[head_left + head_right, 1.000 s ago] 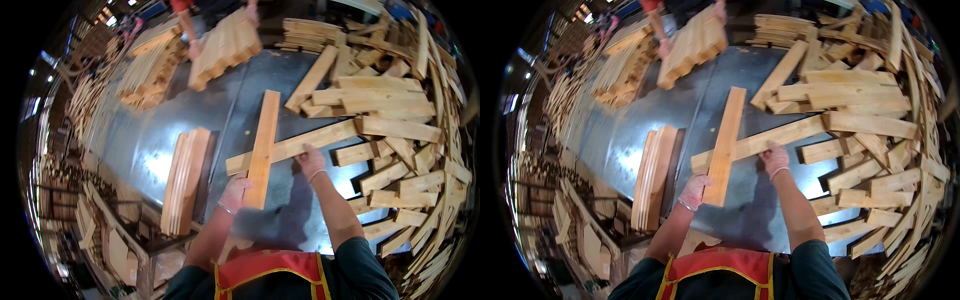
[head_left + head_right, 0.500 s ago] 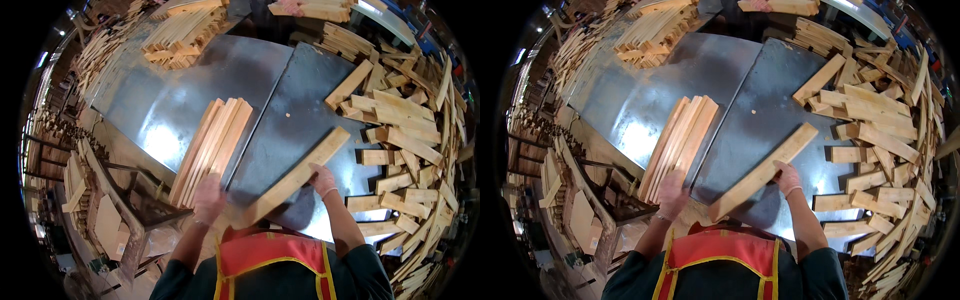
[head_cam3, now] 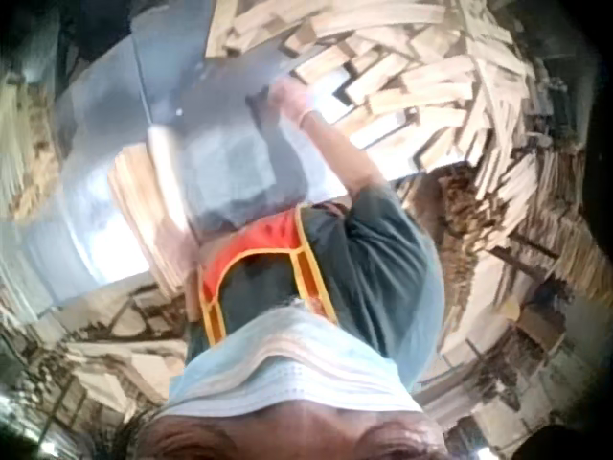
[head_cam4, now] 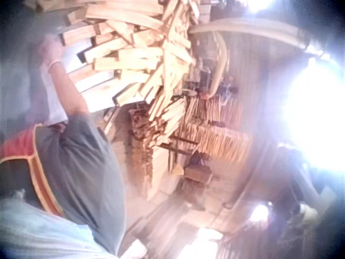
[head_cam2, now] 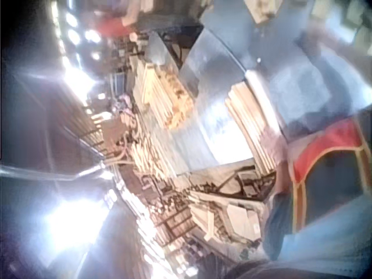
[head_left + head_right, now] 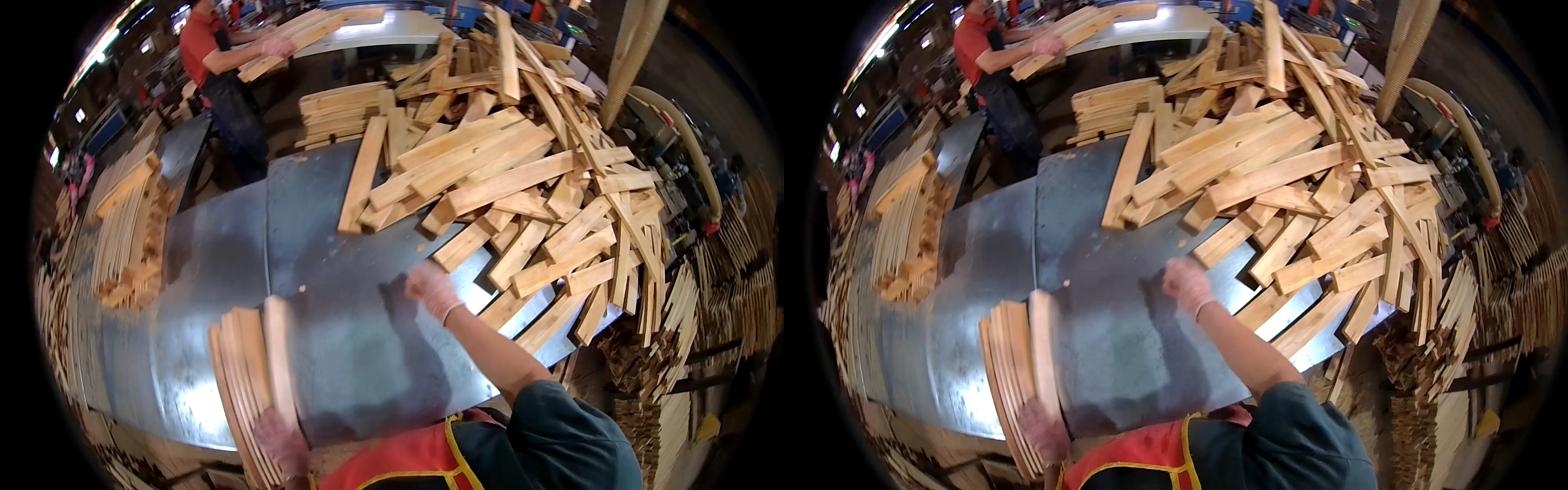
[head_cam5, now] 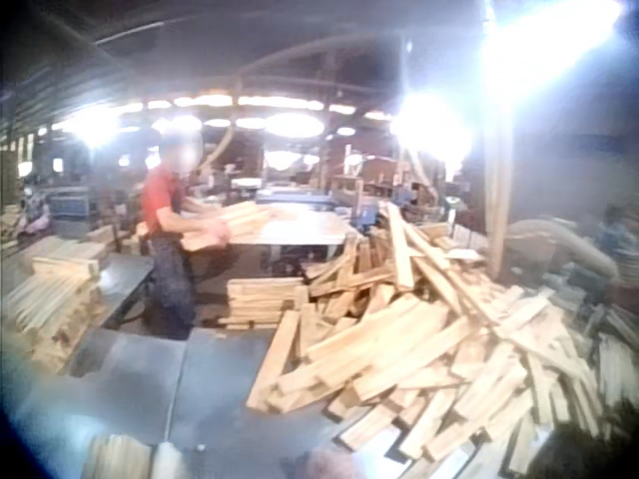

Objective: The person repeatedly picks up wooden planks from a large pile on a metal table and stacks them into a neat, aligned pile. The person handles the planks one by one, aligning them carefully to form a uniform stack.

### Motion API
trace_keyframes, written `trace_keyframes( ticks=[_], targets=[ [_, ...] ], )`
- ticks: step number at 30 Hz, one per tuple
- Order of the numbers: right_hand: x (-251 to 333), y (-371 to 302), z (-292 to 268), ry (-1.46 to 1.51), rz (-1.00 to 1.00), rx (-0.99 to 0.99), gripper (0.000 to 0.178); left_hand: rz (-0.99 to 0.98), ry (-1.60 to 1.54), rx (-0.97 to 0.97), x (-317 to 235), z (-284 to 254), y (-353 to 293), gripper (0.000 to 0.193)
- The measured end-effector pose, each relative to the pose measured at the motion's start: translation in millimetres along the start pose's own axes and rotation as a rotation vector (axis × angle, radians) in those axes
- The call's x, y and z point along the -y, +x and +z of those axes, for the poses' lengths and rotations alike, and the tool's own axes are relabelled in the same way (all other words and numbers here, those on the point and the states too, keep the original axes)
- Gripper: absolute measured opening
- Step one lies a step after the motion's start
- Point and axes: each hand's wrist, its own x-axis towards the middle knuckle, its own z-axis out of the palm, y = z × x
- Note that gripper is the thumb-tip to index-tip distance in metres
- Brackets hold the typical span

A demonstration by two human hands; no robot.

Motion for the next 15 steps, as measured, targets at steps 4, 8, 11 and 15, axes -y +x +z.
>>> trace_keyframes(
  ticks=[4,8,11,15],
  targets=[
    [105.3,88.4,-34.8,0.297,-0.089,-0.321,0.024,-0.242,0.132,0.151,-3.0,-17.2,15.2,0.090],
    [132.0,127.8,-81.6,0.368,-0.275,-0.381,0.026,-0.154,0.017,0.209,-77.8,-25.9,65.7,0.093],
    [102.8,96.3,-73.7,0.562,-0.222,0.006,0.024,-0.009,-0.320,0.250,-144.8,-58.4,94.2,0.087],
    [40.7,-10.5,-78.9,0.882,0.286,0.463,0.035,0.010,-1.166,0.549,-219.2,-80.5,143.6,0.061]
  ],
)
